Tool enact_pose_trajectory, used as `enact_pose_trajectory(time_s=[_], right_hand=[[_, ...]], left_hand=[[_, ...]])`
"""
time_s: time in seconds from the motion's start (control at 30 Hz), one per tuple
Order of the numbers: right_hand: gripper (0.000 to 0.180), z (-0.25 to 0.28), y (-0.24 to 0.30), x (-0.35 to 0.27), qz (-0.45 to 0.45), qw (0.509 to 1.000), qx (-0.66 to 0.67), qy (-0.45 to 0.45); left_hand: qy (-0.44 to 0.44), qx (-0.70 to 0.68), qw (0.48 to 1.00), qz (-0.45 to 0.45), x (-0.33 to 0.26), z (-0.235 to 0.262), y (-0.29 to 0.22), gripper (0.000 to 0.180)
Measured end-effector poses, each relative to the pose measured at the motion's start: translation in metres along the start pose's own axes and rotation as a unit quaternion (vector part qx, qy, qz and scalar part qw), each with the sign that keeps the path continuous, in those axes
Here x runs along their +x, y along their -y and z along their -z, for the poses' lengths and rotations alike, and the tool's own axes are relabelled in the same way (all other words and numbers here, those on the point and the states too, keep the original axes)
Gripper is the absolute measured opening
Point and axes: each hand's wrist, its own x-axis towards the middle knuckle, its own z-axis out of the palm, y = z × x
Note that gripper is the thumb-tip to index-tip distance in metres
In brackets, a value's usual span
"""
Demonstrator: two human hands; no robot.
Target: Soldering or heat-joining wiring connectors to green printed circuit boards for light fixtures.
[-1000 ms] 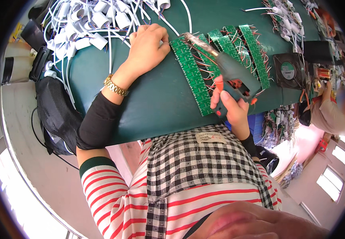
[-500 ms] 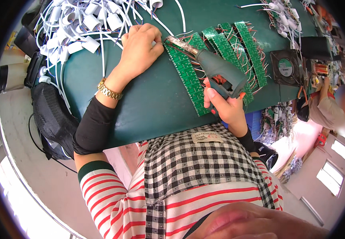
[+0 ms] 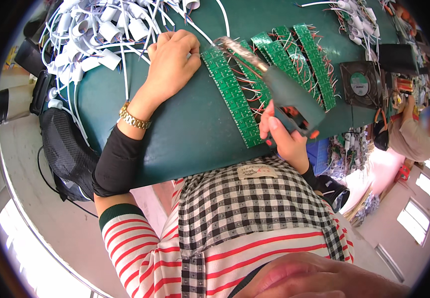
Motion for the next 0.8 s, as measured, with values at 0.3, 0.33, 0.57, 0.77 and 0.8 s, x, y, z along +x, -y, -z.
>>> enact_pose_trajectory(time_s=[0.3,0.33,0.57,0.77,0.8], right_hand=[[0.052,0.013,-0.01,-0.019,-0.002,0.976,0.219,-0.019],[0.049,0.013,-0.012,-0.021,0.003,0.968,0.25,-0.026],[0.044,0.014,-0.025,-0.034,0.022,0.951,0.304,-0.045],[0.044,0.016,-0.035,-0.045,0.045,0.953,0.29,-0.079],[0.044,0.017,-0.037,-0.045,0.045,0.953,0.29,-0.075]], left_hand=[[-0.005,0.013,1.0,0.001,-0.002,-0.001,0.0,0.006],[-0.004,0.014,1.0,0.0,-0.001,-0.001,0.0,0.006],[0.003,0.021,1.0,-0.007,0.002,0.001,0.002,0.005],[0.008,0.017,1.0,-0.007,0.003,-0.002,0.006,0.005],[0.008,0.013,1.0,-0.004,0.003,-0.002,0.006,0.005]])
